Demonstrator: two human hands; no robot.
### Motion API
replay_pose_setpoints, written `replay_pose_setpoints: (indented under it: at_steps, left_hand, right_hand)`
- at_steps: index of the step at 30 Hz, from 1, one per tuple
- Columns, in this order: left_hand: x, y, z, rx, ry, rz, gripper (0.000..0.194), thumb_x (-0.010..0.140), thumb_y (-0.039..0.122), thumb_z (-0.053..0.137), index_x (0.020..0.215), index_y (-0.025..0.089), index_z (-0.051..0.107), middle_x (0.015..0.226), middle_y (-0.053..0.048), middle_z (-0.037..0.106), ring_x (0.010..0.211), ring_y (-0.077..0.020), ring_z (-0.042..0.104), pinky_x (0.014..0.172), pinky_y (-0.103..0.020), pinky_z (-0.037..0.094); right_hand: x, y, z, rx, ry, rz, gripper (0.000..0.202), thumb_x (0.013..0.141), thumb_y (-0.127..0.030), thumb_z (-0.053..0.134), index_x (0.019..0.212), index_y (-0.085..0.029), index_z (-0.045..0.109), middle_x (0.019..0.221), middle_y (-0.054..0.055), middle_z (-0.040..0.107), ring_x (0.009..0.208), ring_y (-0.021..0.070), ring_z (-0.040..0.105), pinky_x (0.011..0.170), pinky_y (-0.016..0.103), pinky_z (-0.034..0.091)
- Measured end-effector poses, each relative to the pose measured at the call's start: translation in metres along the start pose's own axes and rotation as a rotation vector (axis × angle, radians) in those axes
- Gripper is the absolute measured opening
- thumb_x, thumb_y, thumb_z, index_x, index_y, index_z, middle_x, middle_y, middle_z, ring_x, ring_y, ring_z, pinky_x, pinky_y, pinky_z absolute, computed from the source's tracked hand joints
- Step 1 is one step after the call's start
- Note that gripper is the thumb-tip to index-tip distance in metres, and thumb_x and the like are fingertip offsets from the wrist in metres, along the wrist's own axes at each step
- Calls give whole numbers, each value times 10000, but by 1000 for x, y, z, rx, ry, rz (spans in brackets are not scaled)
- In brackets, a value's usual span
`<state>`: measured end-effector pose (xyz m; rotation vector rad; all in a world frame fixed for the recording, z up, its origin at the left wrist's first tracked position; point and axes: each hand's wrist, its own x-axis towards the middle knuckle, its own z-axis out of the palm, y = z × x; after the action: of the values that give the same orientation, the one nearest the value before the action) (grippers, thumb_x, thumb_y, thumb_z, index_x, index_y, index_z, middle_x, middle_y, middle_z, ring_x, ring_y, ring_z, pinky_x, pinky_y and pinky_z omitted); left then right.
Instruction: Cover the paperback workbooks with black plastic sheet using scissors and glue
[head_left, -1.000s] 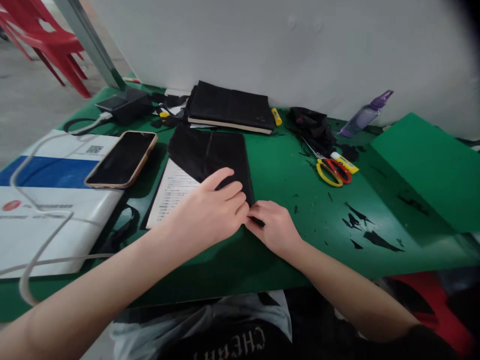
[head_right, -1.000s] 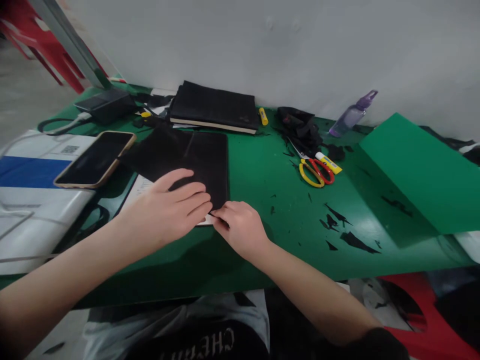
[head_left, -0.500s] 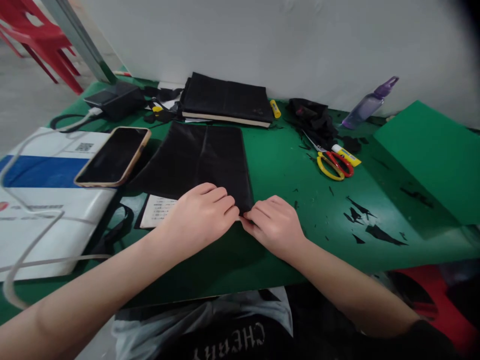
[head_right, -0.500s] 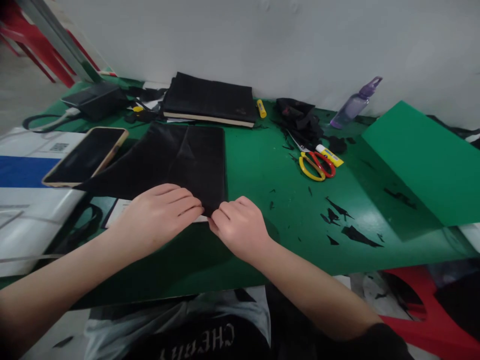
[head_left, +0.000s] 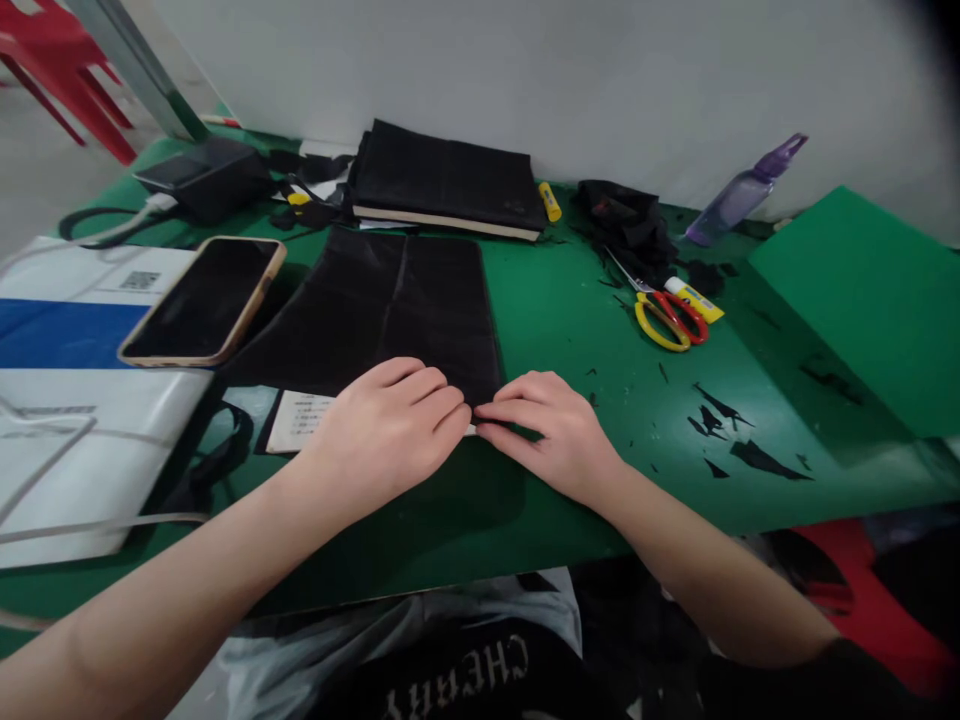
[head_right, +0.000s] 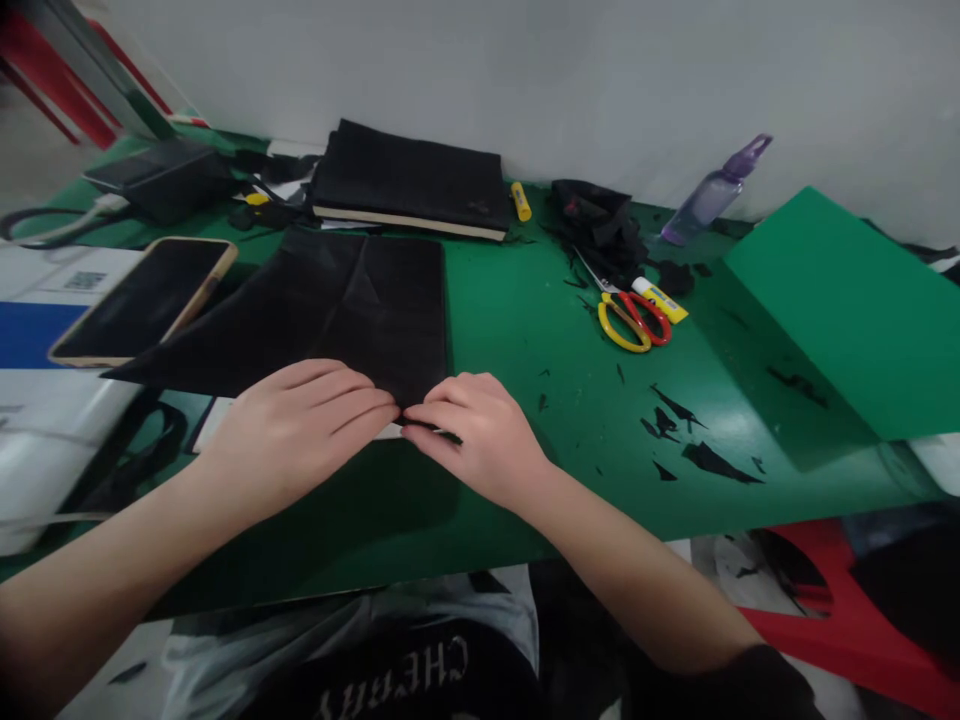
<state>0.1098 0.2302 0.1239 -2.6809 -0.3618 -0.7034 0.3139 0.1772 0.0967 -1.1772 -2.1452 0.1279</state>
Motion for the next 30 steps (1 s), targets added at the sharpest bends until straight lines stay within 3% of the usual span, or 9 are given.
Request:
replay_pose_setpoints:
  at_steps: [6,14,20,30]
  left_hand:
    - [0,2,0,19,11,4,253,926,100,479,830,127,712,793,-49,734,762,-202,682,677,-356,568]
    - [-1,0,-4,3,-3,-7,292,938,110,443,824,129,711,812,-52,735,757,-208,682,668,-365,565]
    - [-7,-6,-6,-9,-52,-69,206,924,203,516,873,149,707,823,-50,725,779,-215,668,689,-373,547]
    - [5,-13,-11,15,-243,-52,249,848,87,483,694,194,647,619,5,614,637,-180,603,696,-343,478]
  right_hand:
    - [-1,0,13,-230,20,-122,124,903,-212,576,904,-151,683,818,32,683,780,151,620,768,327,431]
    - [-2,-1,17,-349,5,-107,151,907,-197,533,839,-161,662,781,25,668,730,141,600,734,322,393]
    - [-3,0,20,-298,-17,-68,159,902,-199,526,818,-174,659,770,21,670,717,137,600,729,315,390]
    - [3,4,10,-33,-110,37,121,834,-176,557,886,-166,666,833,27,680,802,151,614,812,322,405]
